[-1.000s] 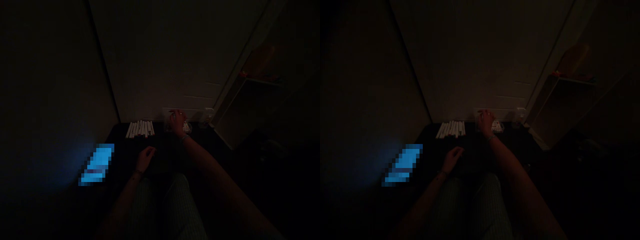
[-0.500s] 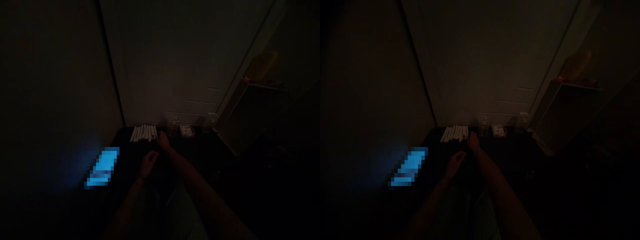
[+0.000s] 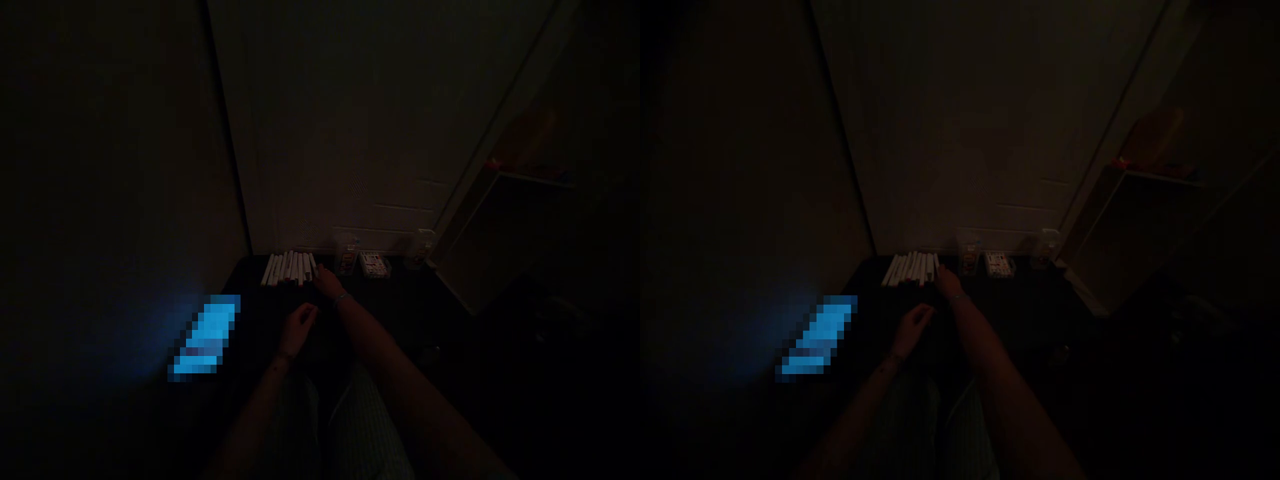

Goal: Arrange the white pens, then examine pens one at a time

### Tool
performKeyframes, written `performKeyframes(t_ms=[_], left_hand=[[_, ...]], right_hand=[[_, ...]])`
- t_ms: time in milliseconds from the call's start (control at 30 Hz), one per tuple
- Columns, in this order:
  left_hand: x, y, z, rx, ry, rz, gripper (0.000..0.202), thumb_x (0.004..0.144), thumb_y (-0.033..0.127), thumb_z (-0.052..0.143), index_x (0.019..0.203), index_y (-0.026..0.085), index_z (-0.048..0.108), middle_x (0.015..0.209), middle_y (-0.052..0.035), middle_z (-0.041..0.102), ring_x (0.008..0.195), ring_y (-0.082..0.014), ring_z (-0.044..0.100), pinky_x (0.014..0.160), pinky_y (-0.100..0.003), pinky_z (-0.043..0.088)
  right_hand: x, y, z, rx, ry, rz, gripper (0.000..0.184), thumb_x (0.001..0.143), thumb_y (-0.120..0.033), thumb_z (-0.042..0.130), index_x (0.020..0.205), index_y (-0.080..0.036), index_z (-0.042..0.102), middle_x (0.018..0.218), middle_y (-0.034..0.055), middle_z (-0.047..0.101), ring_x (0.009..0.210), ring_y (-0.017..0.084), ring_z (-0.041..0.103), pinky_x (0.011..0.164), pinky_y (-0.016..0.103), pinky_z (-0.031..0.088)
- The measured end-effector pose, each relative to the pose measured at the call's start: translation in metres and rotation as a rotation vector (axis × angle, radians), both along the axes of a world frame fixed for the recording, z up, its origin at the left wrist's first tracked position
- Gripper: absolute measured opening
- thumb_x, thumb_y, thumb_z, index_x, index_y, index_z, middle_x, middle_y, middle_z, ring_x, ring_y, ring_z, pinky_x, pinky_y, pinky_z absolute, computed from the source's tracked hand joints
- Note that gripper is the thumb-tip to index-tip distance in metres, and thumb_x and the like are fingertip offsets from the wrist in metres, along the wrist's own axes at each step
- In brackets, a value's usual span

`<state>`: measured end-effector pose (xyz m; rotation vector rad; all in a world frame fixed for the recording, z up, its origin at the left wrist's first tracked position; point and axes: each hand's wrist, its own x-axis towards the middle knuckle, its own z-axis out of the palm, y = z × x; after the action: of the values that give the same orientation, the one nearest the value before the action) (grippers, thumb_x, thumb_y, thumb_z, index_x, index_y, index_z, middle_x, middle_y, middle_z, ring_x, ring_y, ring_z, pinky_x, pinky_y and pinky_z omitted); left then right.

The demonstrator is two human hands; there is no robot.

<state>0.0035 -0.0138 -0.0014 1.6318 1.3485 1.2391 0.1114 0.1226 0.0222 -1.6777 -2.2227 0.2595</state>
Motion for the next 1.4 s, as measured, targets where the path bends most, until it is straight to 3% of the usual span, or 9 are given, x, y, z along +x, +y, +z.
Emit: performKeyframes(t_ms=[233, 367, 500, 633, 767, 833, 933, 1033, 1400], left_hand=[[0.001, 0.0, 0.003, 0.001, -0.017, 0.016, 0.031, 0.075, 0.045, 0.046, 0.082, 0.019, 0.061, 0.071, 0.0005, 0.061, 0.066, -0.013, 0.055, 0.063, -0.023, 0.042], [0.0, 0.001, 0.002, 0.021, -0.012, 0.022, 0.03, 0.075, 0.045, 0.047, 0.081, 0.019, 0.061, 0.073, 0.0006, 0.062, 0.068, -0.0129, 0.055, 0.065, -0.023, 0.042], [-0.002, 0.003, 0.0, 0.028, -0.029, 0.013, 0.03, 0.075, 0.045, 0.047, 0.082, 0.019, 0.06, 0.072, 0.0007, 0.06, 0.068, -0.0126, 0.055, 0.064, -0.023, 0.042], [-0.005, 0.005, 0.003, 0.061, -0.114, 0.086, 0.03, 0.076, 0.043, 0.047, 0.09, 0.018, 0.057, 0.076, -0.0007, 0.059, 0.069, -0.0115, 0.054, 0.063, -0.022, 0.044], [-0.007, 0.004, 0.009, 0.104, -0.273, 0.296, 0.05, 0.072, 0.044, 0.053, 0.115, 0.022, 0.043, 0.105, -0.0054, 0.055, 0.074, -0.0112, 0.055, 0.056, -0.022, 0.047], [-0.007, 0.005, 0.009, 0.102, -0.316, 0.303, 0.057, 0.069, 0.046, 0.055, 0.119, 0.023, 0.039, 0.111, -0.0057, 0.053, 0.075, -0.0119, 0.056, 0.055, -0.023, 0.049], [-0.01, 0.009, 0.007, 0.022, -0.273, 0.189, 0.045, 0.068, 0.05, 0.055, 0.099, 0.018, 0.056, 0.091, -0.0041, 0.061, 0.074, -0.0137, 0.058, 0.059, -0.025, 0.05], [-0.014, 0.016, 0.002, -0.015, -0.274, 0.177, 0.043, 0.065, 0.055, 0.056, 0.08, 0.015, 0.061, 0.078, -0.0032, 0.063, 0.072, -0.0147, 0.059, 0.065, -0.027, 0.051], [-0.017, 0.023, -0.004, 0.001, -0.455, 0.231, 0.048, 0.061, 0.053, 0.061, 0.086, 0.013, 0.062, 0.088, -0.006, 0.065, 0.079, -0.016, 0.061, 0.075, -0.034, 0.052]], right_hand=[[0.019, -0.018, 0.0, 0.15, 0.088, 0.089, 0.024, 0.083, -0.018, 0.042, 0.107, -0.015, 0.046, 0.095, 0.0098, 0.06, 0.088, 0.018, 0.057, 0.075, 0.027, 0.04], [0.04, -0.044, -0.003, 0.34, 0.393, -0.065, 0.025, 0.087, -0.024, 0.035, 0.104, -0.015, 0.052, 0.097, 0.0084, 0.06, 0.089, 0.016, 0.055, 0.078, 0.026, 0.039], [0.06, -0.074, -0.004, 0.422, 0.612, -0.185, 0.031, 0.087, -0.033, 0.035, 0.097, -0.015, 0.059, 0.092, 0.0081, 0.061, 0.085, 0.016, 0.055, 0.078, 0.027, 0.039], [0.071, -0.092, -0.004, 0.352, 0.81, -0.164, 0.037, 0.086, -0.041, 0.035, 0.092, -0.017, 0.061, 0.086, 0.0058, 0.062, 0.078, 0.015, 0.056, 0.071, 0.024, 0.041], [0.076, -0.101, -0.01, 0.214, 0.994, -0.156, 0.044, 0.086, -0.046, 0.029, 0.088, -0.016, 0.061, 0.071, 0.0025, 0.06, 0.063, 0.013, 0.053, 0.059, 0.022, 0.042], [0.077, -0.105, -0.014, 0.152, 1.042, -0.148, 0.046, 0.085, -0.048, 0.028, 0.087, -0.016, 0.061, 0.065, 0.0013, 0.058, 0.058, 0.012, 0.051, 0.054, 0.022, 0.041], [0.077, -0.11, -0.019, 0.11, 1.058, -0.116, 0.045, 0.084, -0.05, 0.03, 0.085, -0.017, 0.061, 0.064, 0.0009, 0.057, 0.057, 0.012, 0.051, 0.054, 0.021, 0.041], [0.075, -0.11, -0.02, 0.091, 1.038, -0.083, 0.043, 0.083, -0.05, 0.033, 0.083, -0.018, 0.062, 0.065, 0.0008, 0.058, 0.058, 0.013, 0.052, 0.054, 0.022, 0.041], [0.072, -0.106, -0.022, 0.134, 0.985, -0.064, 0.035, 0.083, -0.042, 0.037, 0.086, -0.021, 0.064, 0.08, 0.001, 0.064, 0.075, 0.015, 0.056, 0.068, 0.025, 0.043]])
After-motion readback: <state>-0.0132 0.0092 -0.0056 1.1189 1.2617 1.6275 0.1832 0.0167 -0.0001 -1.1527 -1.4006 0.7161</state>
